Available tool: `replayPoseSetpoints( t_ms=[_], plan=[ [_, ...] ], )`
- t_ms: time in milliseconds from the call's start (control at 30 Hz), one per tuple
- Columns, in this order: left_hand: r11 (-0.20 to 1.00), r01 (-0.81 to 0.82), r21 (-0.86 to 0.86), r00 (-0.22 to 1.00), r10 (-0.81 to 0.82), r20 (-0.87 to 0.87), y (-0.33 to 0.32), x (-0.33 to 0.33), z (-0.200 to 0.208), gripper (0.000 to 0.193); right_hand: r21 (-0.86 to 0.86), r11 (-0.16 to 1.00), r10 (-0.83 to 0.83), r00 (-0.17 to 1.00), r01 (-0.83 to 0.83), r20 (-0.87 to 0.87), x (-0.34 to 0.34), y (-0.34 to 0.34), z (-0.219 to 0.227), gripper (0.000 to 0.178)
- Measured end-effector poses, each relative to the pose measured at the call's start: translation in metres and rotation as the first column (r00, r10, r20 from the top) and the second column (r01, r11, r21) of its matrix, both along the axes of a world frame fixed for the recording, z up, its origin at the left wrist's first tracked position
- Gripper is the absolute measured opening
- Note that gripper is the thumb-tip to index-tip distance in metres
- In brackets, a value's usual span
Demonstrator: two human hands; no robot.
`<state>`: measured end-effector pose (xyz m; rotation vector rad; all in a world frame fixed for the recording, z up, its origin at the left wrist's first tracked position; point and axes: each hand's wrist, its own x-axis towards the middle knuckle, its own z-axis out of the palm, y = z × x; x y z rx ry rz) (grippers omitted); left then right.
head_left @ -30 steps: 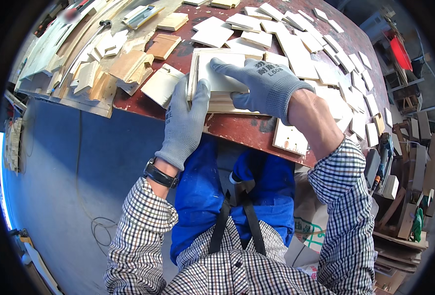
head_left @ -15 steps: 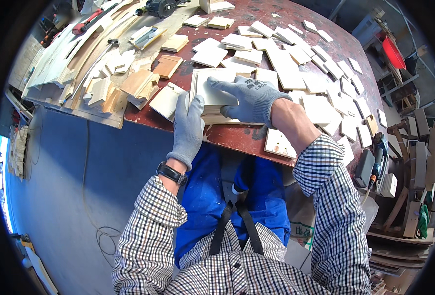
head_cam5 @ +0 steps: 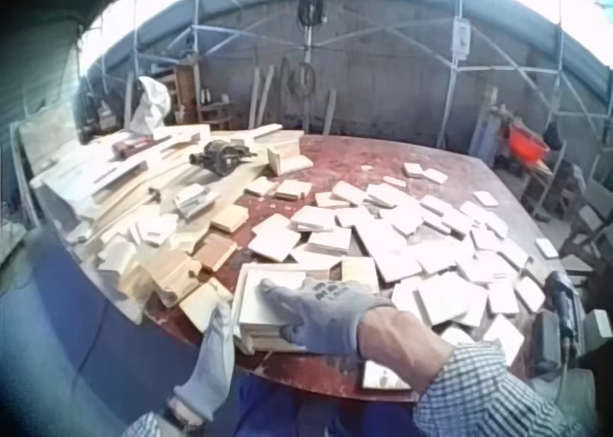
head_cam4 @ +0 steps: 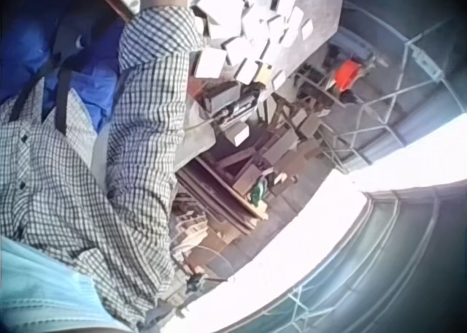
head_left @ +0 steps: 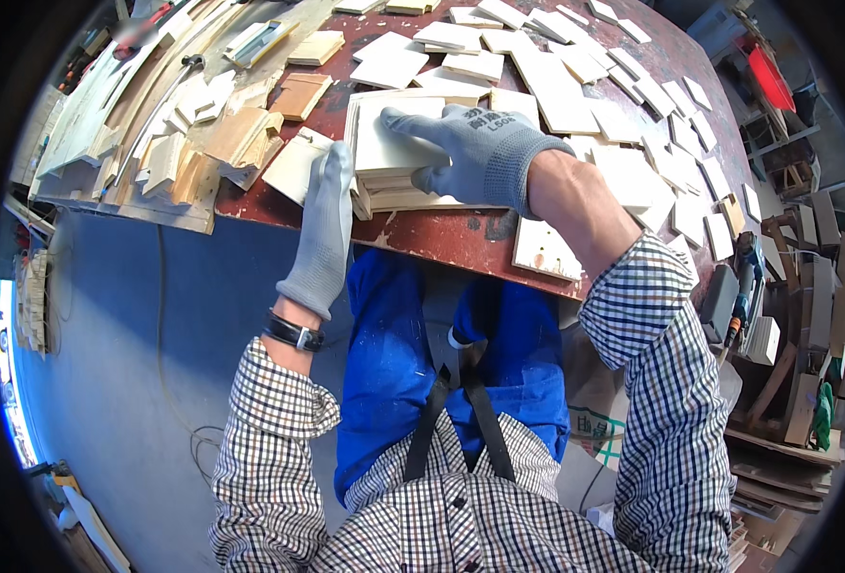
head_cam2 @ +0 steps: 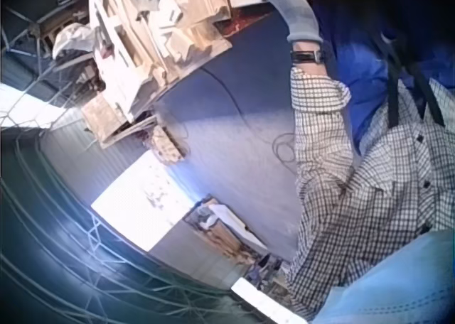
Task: The person assembles small wooden boxes by hand on a cluttered workbench. They pick up pre-cut wooden pieces, fit them together to form box shapes, and place the completed boxes on the table.
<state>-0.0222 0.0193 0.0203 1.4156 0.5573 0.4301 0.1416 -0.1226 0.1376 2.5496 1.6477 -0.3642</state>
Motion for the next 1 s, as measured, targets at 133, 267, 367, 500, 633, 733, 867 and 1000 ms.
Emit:
replayPoseSetpoints(
  t_ms=[133,267,367,500,633,733,867,1000],
  plan=[
    [0.99,-0.059,0.126,0.998,0.059,0.003,-0.011,-0.001,0.034,0.049,0.067,0.998,0.006,0.999,-0.004,-0.032,0.001,-0.001,-0.01,0.065],
    [0.998,-0.05,0.031,0.996,0.052,-0.067,-0.005,0.005,0.04,0.045,0.179,0.974,0.131,0.989,-0.14,0.061,0.004,0.001,-0.006,0.071],
    [0.991,-0.029,0.13,0.994,0.042,-0.097,-0.01,0.001,0.049,0.045,0.036,0.995,0.095,0.995,-0.096,0.034,-0.004,0.01,0.012,0.07],
    [0.995,-0.043,0.09,0.995,0.051,-0.088,-0.004,0.002,0.039,0.051,0.187,0.955,0.206,0.968,-0.231,0.142,0.004,0.007,-0.007,0.067],
    [0.978,-0.105,0.178,0.994,0.109,-0.013,-0.014,0.002,0.035,0.051,0.112,0.985,0.127,0.99,-0.133,0.055,0.0,0.003,0.002,0.071],
    [0.962,-0.169,0.215,0.985,0.16,0.059,-0.009,-0.003,0.007,0.055,0.098,0.99,0.102,0.995,-0.103,0.011,0.002,0.007,-0.006,0.073],
    [0.935,-0.103,0.341,0.994,0.082,0.075,-0.013,-0.001,-0.015,0.067,0.02,0.997,0.07,0.996,-0.069,-0.052,0.003,0.004,0.007,0.065],
    [0.954,-0.084,0.287,0.996,0.072,0.052,-0.014,0.005,-0.011,0.068,0.05,0.996,0.079,0.993,-0.074,-0.086,0.009,0.0,0.004,0.068]
  ],
)
